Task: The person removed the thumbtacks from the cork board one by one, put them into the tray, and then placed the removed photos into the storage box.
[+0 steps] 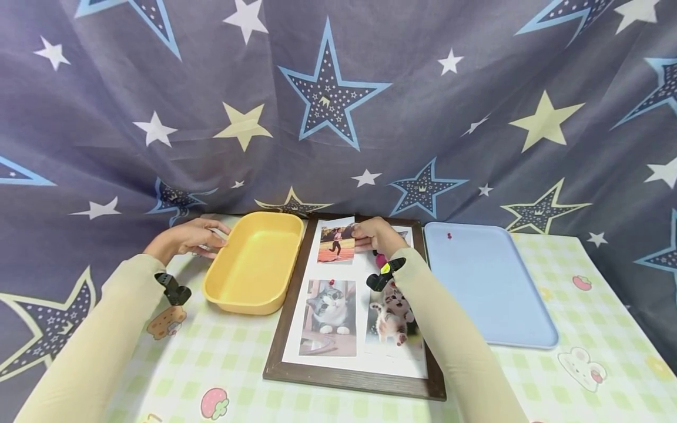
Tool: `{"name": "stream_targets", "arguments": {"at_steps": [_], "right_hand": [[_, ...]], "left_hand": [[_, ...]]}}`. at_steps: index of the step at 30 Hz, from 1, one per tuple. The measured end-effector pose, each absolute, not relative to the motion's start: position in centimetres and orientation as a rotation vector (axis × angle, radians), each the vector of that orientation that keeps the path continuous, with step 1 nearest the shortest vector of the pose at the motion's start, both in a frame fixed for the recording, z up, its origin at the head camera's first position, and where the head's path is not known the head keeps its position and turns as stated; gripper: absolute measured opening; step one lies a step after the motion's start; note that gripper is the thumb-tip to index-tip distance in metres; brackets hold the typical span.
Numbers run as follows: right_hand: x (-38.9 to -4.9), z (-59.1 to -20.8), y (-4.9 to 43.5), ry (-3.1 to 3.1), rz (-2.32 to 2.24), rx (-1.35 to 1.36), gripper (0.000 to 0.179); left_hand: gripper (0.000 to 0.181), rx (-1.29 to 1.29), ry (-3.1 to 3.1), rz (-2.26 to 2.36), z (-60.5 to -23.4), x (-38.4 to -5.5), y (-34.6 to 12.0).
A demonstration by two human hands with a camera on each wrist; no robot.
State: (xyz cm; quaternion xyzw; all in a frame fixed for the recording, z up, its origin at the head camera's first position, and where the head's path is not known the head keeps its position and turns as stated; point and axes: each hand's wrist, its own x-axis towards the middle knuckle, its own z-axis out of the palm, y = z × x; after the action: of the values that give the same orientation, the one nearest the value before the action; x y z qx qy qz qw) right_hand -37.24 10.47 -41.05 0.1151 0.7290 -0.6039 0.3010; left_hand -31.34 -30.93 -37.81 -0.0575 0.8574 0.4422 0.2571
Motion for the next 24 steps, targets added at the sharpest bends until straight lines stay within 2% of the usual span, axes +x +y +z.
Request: {"name": "stream_targets", "arguments": {"at_steps": [2,5,9,13,19,24], "right_hand": [[-37.3,-41.2,10.5,1.934,-1.597,0.297,0.043],[-42.2,-46.5,12.1,1.837,-1.635,0.241,0.041],[-46.5,-51.1,13.6,1.736,-1.673,0.189,0.042],[-45.6,-49.9,13.4,1.726,-1.677,0.174,0.052],[-40.1,-44.2,11.2,1.912,-1.591,0.255,0.057],[-40.2,-44.1,11.5,1.821,-1.635,0.21,0.057]], "left_hand": [[0.051,-0.156,2.326,1.201,-37.9,-31.3,-30.9],[0.051,-0.149,2.328,1.201,-38.0,-31.4,-31.0],[0.051,-0.142,2.33,1.202,-38.0,-31.4,-31.0],[0.051,-0.145,2.331,1.2,-38.0,-31.5,-30.9],[0.052,-0.138,2.327,1.193,-37.9,-31.5,-31.0],[0.052,-0.138,2.33,1.185,-37.9,-31.5,-31.0]]}}
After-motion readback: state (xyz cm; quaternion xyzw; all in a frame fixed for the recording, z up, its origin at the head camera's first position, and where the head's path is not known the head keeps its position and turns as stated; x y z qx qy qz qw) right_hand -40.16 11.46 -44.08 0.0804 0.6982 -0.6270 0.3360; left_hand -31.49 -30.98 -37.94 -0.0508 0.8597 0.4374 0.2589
